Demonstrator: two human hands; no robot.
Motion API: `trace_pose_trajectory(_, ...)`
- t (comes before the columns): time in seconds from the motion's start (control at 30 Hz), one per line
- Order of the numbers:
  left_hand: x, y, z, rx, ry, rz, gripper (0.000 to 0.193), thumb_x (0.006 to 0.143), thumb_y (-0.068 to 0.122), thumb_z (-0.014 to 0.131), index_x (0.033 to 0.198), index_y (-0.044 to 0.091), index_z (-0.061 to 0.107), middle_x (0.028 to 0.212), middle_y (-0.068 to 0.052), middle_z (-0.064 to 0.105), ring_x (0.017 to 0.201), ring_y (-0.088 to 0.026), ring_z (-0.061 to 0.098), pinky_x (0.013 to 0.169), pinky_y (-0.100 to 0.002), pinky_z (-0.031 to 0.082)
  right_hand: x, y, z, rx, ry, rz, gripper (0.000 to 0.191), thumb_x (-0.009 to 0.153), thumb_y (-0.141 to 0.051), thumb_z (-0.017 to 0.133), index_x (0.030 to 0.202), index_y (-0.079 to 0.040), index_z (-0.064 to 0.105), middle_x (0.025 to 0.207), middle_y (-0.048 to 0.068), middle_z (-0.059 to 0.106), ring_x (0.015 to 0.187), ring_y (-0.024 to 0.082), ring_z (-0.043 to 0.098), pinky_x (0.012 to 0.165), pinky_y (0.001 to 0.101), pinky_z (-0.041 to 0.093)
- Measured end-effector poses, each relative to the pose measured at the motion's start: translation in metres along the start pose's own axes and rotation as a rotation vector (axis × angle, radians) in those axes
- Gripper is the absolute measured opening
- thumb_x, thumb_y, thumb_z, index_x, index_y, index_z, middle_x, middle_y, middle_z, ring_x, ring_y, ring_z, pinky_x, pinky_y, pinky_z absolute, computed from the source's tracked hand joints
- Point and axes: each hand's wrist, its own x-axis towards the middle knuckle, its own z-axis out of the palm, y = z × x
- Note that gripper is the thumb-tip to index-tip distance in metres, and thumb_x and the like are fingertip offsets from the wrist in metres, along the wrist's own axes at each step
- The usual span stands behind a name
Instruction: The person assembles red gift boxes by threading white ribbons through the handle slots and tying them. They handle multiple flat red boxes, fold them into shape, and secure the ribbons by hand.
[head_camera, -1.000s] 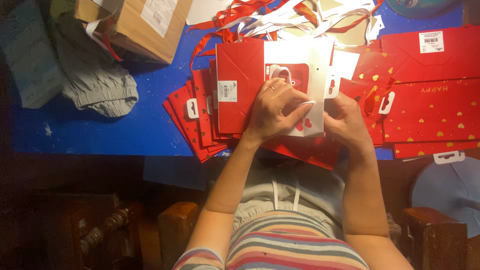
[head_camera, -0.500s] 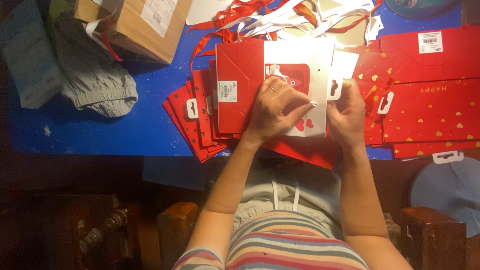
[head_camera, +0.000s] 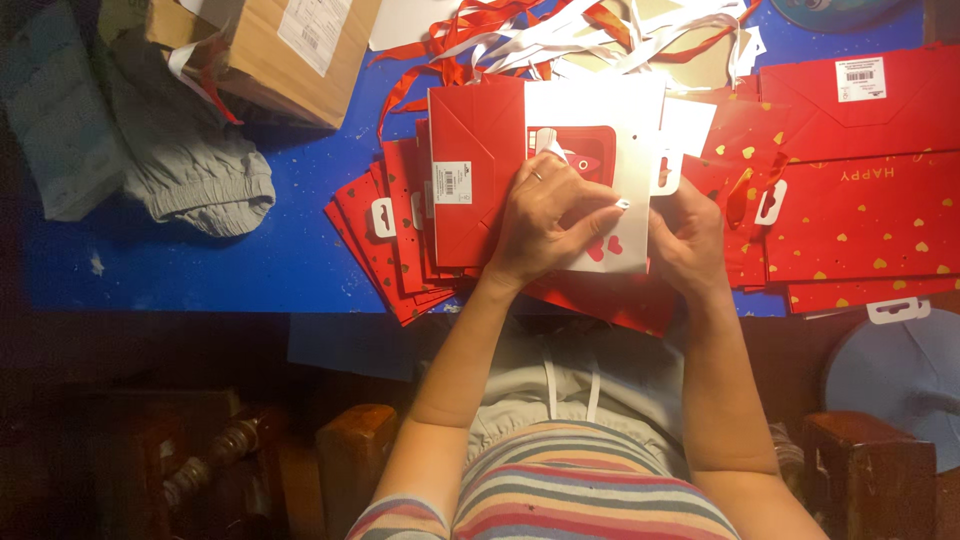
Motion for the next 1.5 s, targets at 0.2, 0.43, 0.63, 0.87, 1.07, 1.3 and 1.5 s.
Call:
trace_pose_trajectory(0.2,0.000,0.000,0.001,0.064,0.012,0.016,0.018,0.086,0.029,0.084,0.096,0.018,0.076,0.084,0.004,0.064,0.091,-0.018,0.060,0.105,-0.041,0.040,0.002,0.009,0.002,0.074,0.105,0.040,0.013,0.114,-0.013,0.060,0.119,-0.001,0.063,0.105,0.001,0.068,0.093,0.006,0.059,0.084,0.0242,0.049)
trace_pose_trajectory(0.43,0.000,-0.002,0.005,0.056,0.031,-0.010,0.020,0.086,0.032,0.084,0.088,0.018,0.071,0.083,0.006,0.065,0.091,-0.017,0.061,0.102,-0.039,0.038,0.010,-0.002,-0.006,0.102,-0.026,0.005,0.029,0.104,-0.010,0.063,0.131,-0.001,0.054,0.122,0.001,0.064,0.116,0.009,0.060,0.101,0.0282,0.050)
trace_pose_trajectory(0.63,-0.001,-0.005,0.005,0.038,0.050,-0.016,0.031,0.084,0.030,0.086,0.076,0.015,0.061,0.074,0.005,0.057,0.085,-0.017,0.059,0.102,-0.039,0.038,0.005,-0.009,-0.014,0.061,-0.156,0.052,0.040,0.096,-0.002,0.066,0.135,-0.001,0.057,0.119,0.002,0.067,0.110,0.010,0.063,0.096,0.0293,0.052)
trace_pose_trajectory(0.87,-0.001,-0.002,0.005,0.079,0.044,-0.037,0.028,0.083,0.028,0.086,0.075,0.015,0.063,0.072,0.005,0.059,0.081,-0.017,0.059,0.102,-0.041,0.037,0.005,0.002,-0.005,0.076,-0.079,0.102,0.030,0.099,0.001,0.064,0.129,0.000,0.064,0.111,0.002,0.070,0.100,0.008,0.065,0.085,0.0267,0.055)
trace_pose_trajectory(1.07,0.001,0.001,0.004,0.117,0.076,-0.013,0.023,0.083,0.030,0.087,0.077,0.017,0.069,0.076,0.005,0.064,0.084,-0.018,0.060,0.107,-0.043,0.034,0.005,-0.001,0.000,0.118,0.011,0.162,0.025,0.104,-0.003,0.059,0.128,-0.002,0.062,0.110,0.001,0.070,0.098,0.007,0.065,0.082,0.0262,0.054)
trace_pose_trajectory(1.3,0.001,0.000,0.005,0.051,0.050,-0.056,0.018,0.082,0.024,0.087,0.086,0.014,0.073,0.083,0.000,0.063,0.087,-0.021,0.062,0.091,-0.040,0.045,0.004,0.016,0.008,0.031,0.143,-0.071,0.007,0.110,-0.001,0.059,0.117,-0.003,0.058,0.113,0.003,0.066,0.108,0.008,0.060,0.096,0.0261,0.051)
trace_pose_trajectory(1.5,-0.001,0.001,0.007,-0.002,0.024,-0.097,0.018,0.084,0.020,0.087,0.089,0.014,0.072,0.083,-0.001,0.065,0.082,-0.021,0.063,0.078,-0.035,0.052,0.009,0.017,0.007,0.100,0.121,-0.061,0.023,0.104,0.000,0.064,0.122,-0.004,0.051,0.119,0.001,0.061,0.115,0.009,0.058,0.101,0.0289,0.050)
